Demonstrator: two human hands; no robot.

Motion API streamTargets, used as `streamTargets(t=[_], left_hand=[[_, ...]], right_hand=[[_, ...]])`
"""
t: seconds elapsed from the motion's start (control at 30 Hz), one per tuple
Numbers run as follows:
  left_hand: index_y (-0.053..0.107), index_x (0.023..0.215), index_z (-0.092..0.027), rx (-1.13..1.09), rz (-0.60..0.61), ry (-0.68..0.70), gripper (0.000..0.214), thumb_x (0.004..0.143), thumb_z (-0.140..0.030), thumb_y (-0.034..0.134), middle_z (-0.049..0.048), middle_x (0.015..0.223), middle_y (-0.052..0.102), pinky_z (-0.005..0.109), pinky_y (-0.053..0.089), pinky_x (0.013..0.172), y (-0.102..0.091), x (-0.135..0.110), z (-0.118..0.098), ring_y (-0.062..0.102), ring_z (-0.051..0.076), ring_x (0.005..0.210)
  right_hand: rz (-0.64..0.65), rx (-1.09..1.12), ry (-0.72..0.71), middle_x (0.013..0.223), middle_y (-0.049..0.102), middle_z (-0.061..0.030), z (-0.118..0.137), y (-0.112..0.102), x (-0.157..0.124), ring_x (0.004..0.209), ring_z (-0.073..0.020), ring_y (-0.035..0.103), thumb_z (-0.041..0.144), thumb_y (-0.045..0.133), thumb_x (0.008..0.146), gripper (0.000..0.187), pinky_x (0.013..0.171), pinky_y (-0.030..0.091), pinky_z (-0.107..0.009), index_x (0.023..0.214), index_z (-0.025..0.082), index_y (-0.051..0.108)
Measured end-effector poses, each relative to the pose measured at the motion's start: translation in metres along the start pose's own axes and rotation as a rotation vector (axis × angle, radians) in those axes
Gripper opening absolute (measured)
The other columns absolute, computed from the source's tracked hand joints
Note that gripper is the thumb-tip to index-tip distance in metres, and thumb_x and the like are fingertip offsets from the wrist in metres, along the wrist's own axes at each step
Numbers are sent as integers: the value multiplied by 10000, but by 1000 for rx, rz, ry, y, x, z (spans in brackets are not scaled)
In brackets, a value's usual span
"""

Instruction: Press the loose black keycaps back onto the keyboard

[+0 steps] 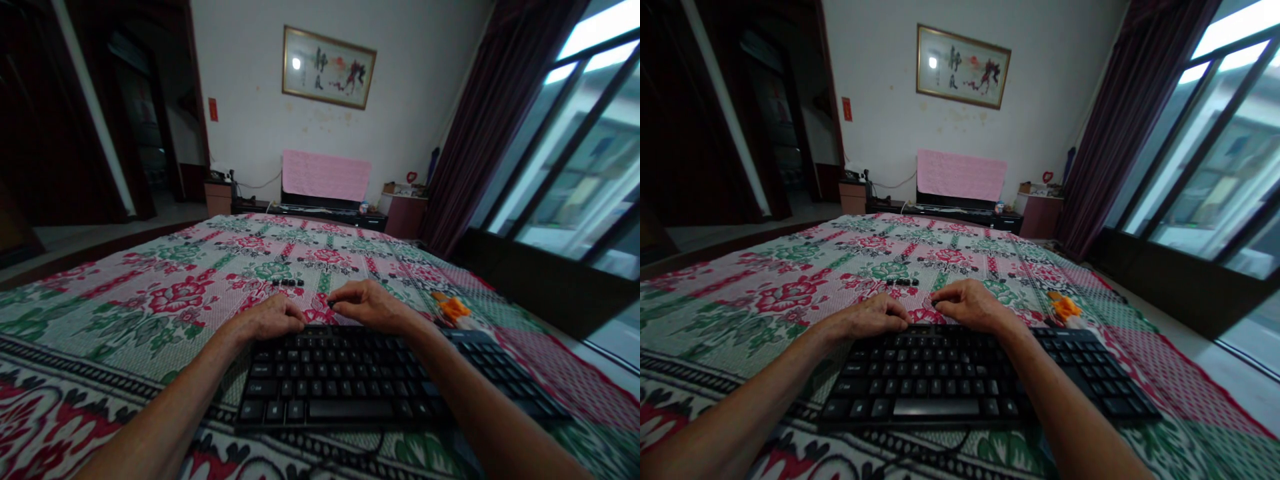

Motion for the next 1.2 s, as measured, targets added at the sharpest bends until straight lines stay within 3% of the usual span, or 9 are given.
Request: streamTargets(t=[0.1,0.27,0.43,0.57,0.97,1.07,1.2], left_hand=[[625,699,-131,35,-17,-3,246,609,-267,441,-34,511,469,176,248,426,0,1,-1,358,60,454],[632,708,-130,50,-15,7,256,605,-269,444,-36,511,476,176,255,438,-1,0,-4,363,63,466],[637,737,-140,57,-21,-3,267,609,-273,445,-34,539,509,175,274,455,-1,1,-2,387,68,485],[640,775,-153,64,-18,0,285,618,-281,439,-26,594,548,176,294,479,0,2,0,416,76,518],[641,760,-144,31,-21,-15,273,606,-275,458,-24,550,524,175,278,449,-1,2,2,394,71,484],[642,756,-146,19,-20,-14,276,604,-285,459,-18,576,543,178,291,462,-1,1,1,416,77,504],[640,768,-153,18,-6,-4,285,611,-288,444,-19,594,556,180,296,466,0,0,-1,416,77,500]], right_hand=[[-24,-160,106,667,610,-8,-11,-1,1,576,-110,503,263,491,642,251,527,354,-209,812,168,649],[62,-235,286,600,613,11,-30,1,0,561,-113,501,269,519,597,247,504,336,-195,780,177,657],[136,-146,283,717,641,1,-44,1,-3,646,-133,537,254,509,591,270,548,367,-202,811,180,645],[116,-128,283,771,641,-14,-45,-2,-5,680,-137,544,240,503,600,317,568,380,-204,892,183,614],[118,-161,279,662,617,1,-41,-1,-4,595,-107,504,248,498,606,217,528,347,-190,737,149,640],[126,-63,276,619,587,2,-38,-2,-4,542,-86,464,287,480,643,226,493,326,-186,705,127,627],[142,263,307,667,568,-7,-26,-8,-5,536,-73,439,319,495,666,255,486,334,-182,805,138,606]])
Point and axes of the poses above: each hand's wrist, its own x-axis towards the middle knuckle, its own y-axis out of the palm, z = x × y, the point moved 1 cm from there along x, towards the middle knuckle
